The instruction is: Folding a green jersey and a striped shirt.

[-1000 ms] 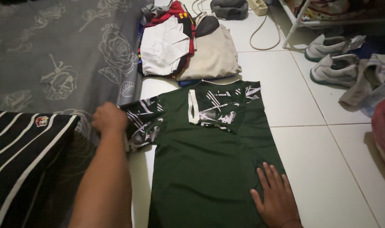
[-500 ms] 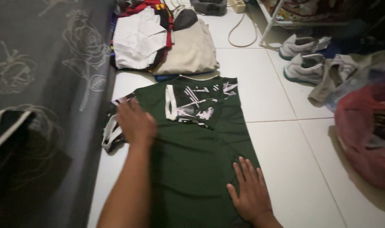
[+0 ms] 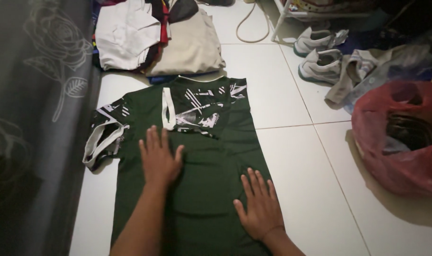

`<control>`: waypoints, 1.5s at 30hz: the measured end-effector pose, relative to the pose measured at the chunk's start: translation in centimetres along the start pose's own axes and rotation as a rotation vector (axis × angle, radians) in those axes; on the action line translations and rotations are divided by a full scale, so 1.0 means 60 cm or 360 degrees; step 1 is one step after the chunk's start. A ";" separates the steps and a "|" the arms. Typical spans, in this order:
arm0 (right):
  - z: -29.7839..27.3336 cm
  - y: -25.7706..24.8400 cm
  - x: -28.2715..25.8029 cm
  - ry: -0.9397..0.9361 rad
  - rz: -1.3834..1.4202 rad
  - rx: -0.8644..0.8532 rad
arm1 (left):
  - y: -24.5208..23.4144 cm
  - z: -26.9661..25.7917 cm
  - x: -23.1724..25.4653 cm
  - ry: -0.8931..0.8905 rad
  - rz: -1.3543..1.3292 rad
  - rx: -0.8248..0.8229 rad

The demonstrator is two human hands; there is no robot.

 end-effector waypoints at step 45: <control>-0.188 0.046 0.006 0.0053 -0.0189 -0.0439 | -0.006 -0.466 0.215 0.0377 -0.0213 -0.0500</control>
Point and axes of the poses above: each hand's wrist, its own z-axis towards the middle knuckle, its own y-axis out of the palm, x = y × z, the point moved 10 cm from there along z, towards the middle knuckle, and after that the axes turned 9 degrees about x, right-handed, at the moved point
